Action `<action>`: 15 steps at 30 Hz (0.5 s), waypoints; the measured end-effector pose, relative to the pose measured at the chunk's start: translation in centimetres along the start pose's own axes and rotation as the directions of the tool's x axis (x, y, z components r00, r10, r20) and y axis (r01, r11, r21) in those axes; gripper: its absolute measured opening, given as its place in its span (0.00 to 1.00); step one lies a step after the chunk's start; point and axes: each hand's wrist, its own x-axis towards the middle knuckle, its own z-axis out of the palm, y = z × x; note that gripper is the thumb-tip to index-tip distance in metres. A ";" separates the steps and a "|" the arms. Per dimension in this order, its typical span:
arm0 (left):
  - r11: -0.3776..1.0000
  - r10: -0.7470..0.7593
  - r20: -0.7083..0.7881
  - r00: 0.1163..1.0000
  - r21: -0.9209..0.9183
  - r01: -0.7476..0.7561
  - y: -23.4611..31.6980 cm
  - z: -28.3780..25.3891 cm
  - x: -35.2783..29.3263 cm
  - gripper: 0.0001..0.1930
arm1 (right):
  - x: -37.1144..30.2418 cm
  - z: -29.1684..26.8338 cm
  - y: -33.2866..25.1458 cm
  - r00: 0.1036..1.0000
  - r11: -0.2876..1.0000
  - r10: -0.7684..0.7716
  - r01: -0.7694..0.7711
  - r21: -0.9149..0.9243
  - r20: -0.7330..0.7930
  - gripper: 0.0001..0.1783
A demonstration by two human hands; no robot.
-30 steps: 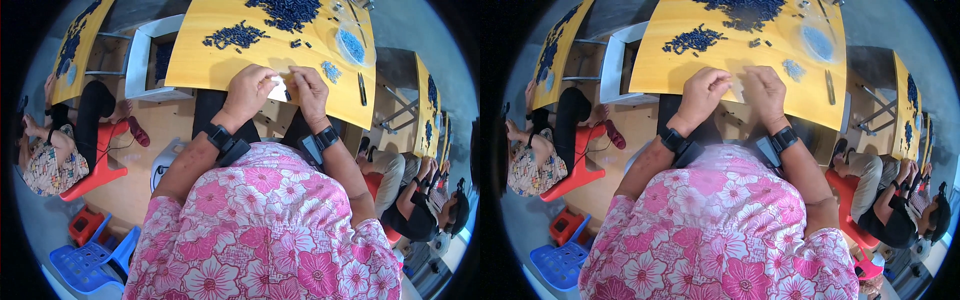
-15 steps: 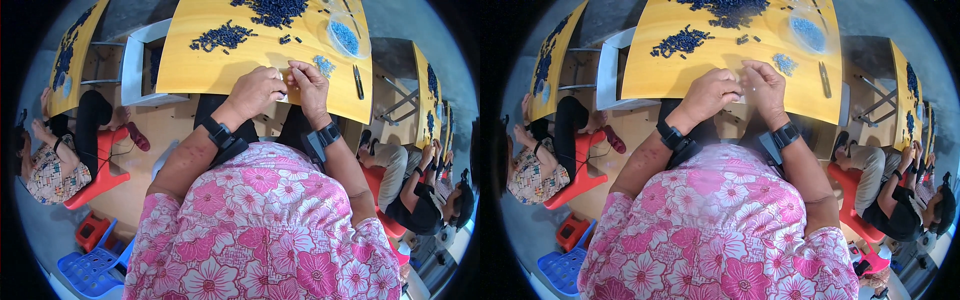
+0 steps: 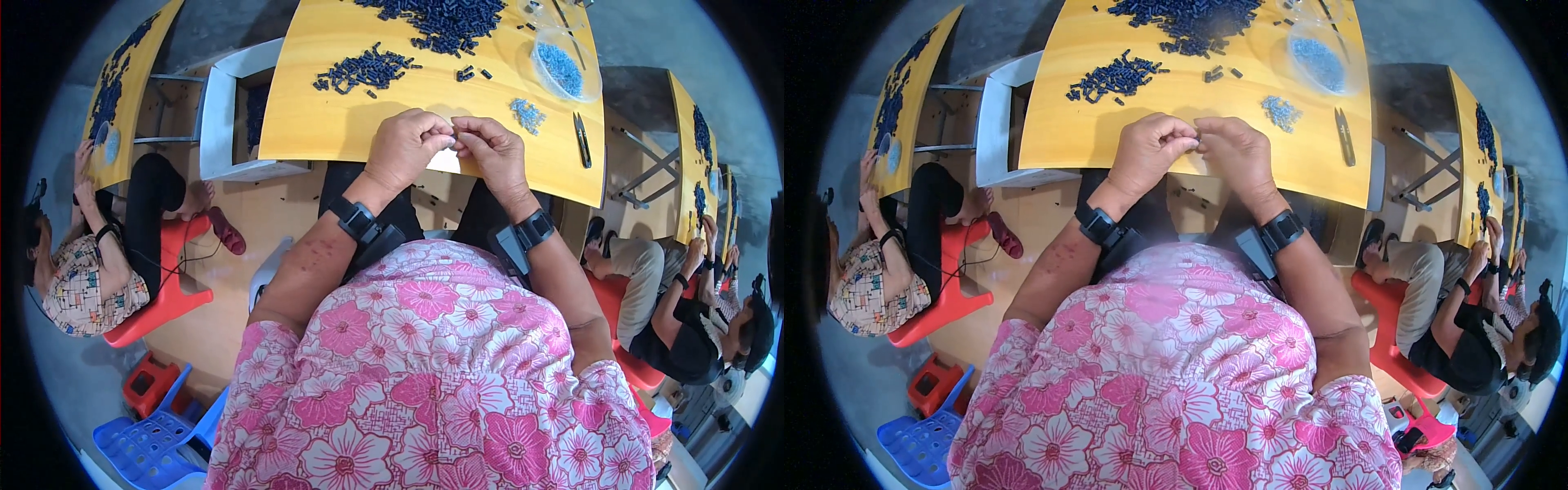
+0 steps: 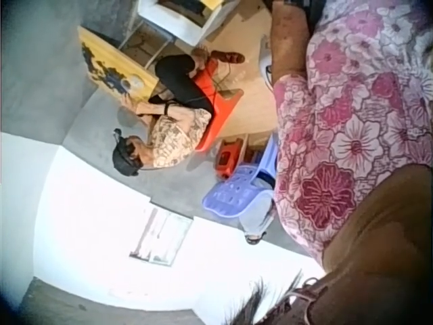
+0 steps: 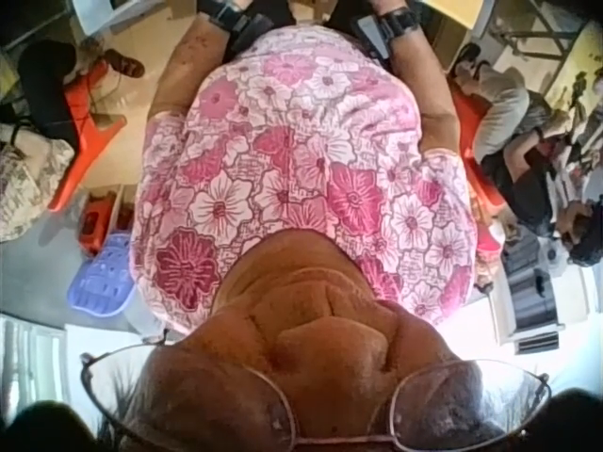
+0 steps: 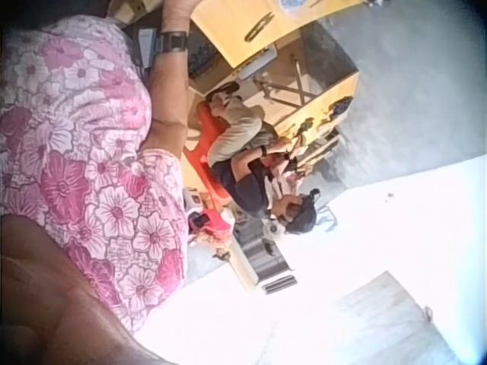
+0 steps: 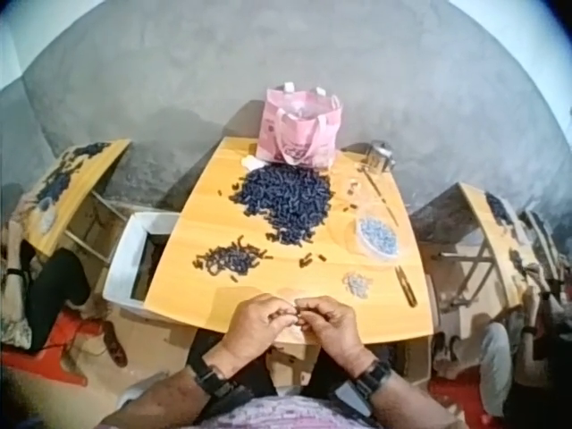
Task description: Assembling or sorting small blue and white plastic electronic parts by hand at a workbench.
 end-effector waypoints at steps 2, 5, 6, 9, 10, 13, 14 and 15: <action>0.999 -0.015 -0.016 1.000 -0.049 0.014 -0.2 0.2 0.0 0.06 | 0.1 0.5 -0.4 0.999 0.999 0.043 -0.043 0.026 0.006 0.11; 0.995 -0.033 -0.019 0.999 -0.092 0.031 -0.3 0.2 0.0 0.06 | 0.3 1.2 -1.0 0.993 0.993 0.112 -0.112 0.031 -0.023 0.09; 0.996 -0.034 -0.008 0.999 -0.085 0.033 -0.3 0.1 0.1 0.06 | 0.3 1.4 -1.1 0.993 0.992 0.113 -0.111 0.057 -0.044 0.08; 0.983 -0.034 -0.007 0.999 -0.183 0.032 -1.4 0.4 0.1 0.07 | 0.3 1.7 -1.2 0.991 0.991 0.113 -0.107 0.081 -0.073 0.07; 0.982 -0.036 -0.009 0.999 -0.183 0.034 -1.5 0.4 0.0 0.07 | 0.3 1.7 -1.2 0.990 0.991 0.110 -0.103 0.081 -0.086 0.07; 0.989 -0.001 -0.008 1.000 -0.147 0.000 -1.1 0.2 -0.1 0.06 | 0.3 1.8 -1.1 0.987 0.991 0.118 -0.111 0.072 -0.112 0.07; 0.998 0.000 -0.004 1.000 -0.058 0.000 -0.8 0.0 -0.3 0.06 | 0.3 1.9 -1.1 0.986 0.991 0.119 -0.111 0.070 -0.113 0.07; 0.999 -0.001 -0.003 1.000 0.035 0.001 -0.4 -0.2 -0.4 0.06 | 0.1 2.1 -1.1 0.988 0.993 0.111 -0.107 0.047 -0.109 0.07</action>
